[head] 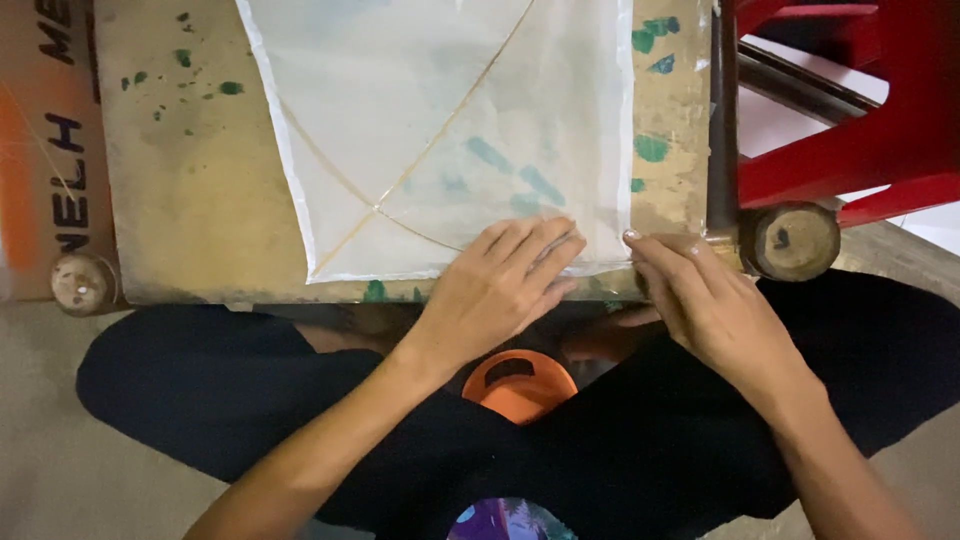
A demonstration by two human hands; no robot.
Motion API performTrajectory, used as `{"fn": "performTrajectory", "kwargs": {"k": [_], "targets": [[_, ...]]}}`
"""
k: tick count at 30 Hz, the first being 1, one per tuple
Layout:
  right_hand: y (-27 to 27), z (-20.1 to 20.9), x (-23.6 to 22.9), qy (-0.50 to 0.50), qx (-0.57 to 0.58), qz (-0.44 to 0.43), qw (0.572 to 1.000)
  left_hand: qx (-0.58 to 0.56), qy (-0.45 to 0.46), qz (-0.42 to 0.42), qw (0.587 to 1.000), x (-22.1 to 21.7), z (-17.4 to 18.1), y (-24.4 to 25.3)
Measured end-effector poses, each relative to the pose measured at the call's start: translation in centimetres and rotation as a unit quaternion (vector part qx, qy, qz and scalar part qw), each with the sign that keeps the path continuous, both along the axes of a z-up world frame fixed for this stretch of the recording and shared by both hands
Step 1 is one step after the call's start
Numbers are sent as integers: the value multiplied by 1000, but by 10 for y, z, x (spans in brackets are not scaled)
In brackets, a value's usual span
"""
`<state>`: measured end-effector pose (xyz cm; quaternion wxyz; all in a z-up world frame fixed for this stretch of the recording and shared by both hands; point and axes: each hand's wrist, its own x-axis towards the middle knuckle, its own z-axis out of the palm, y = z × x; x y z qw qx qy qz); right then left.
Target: The person is painting a black design onto a white kite using a brush and paint on a wooden workbench.
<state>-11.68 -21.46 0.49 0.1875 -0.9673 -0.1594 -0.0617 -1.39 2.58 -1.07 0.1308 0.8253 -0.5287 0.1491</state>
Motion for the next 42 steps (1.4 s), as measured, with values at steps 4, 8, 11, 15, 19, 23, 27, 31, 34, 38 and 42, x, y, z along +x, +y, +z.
{"fn": "performTrajectory", "kwargs": {"k": [4,8,11,15,19,23,27,31,34,38,42], "targets": [[2,7,5,-5,58,1,998,-6,-15,14,1000,-2,0,-5],[1,15,8,26,98,-20,995,-23,-36,-5,999,-1,6,-10],[-2,18,8,39,127,-21,991,-51,-50,-9,997,-2,11,-17],[3,25,8,51,143,-43,988,-78,-92,3,993,-2,9,-22],[1,22,7,48,154,-36,986,-89,-87,-4,992,-1,7,-24],[0,14,2,16,125,-8,992,-109,-75,-18,991,-1,14,-25],[5,8,2,-82,25,6,996,-114,-62,-9,992,-2,14,-26],[0,-6,-2,-131,-68,-3,989,-118,-56,-15,991,-4,12,-25],[-3,-11,-6,-166,-131,-10,977,-112,-28,-24,993,-7,13,-22],[-3,-13,-7,-196,-162,-8,967,-107,-31,-19,994,-9,12,-21],[-2,-7,-9,-190,-149,-2,970,-110,-43,-11,993,-10,11,-19]]}}
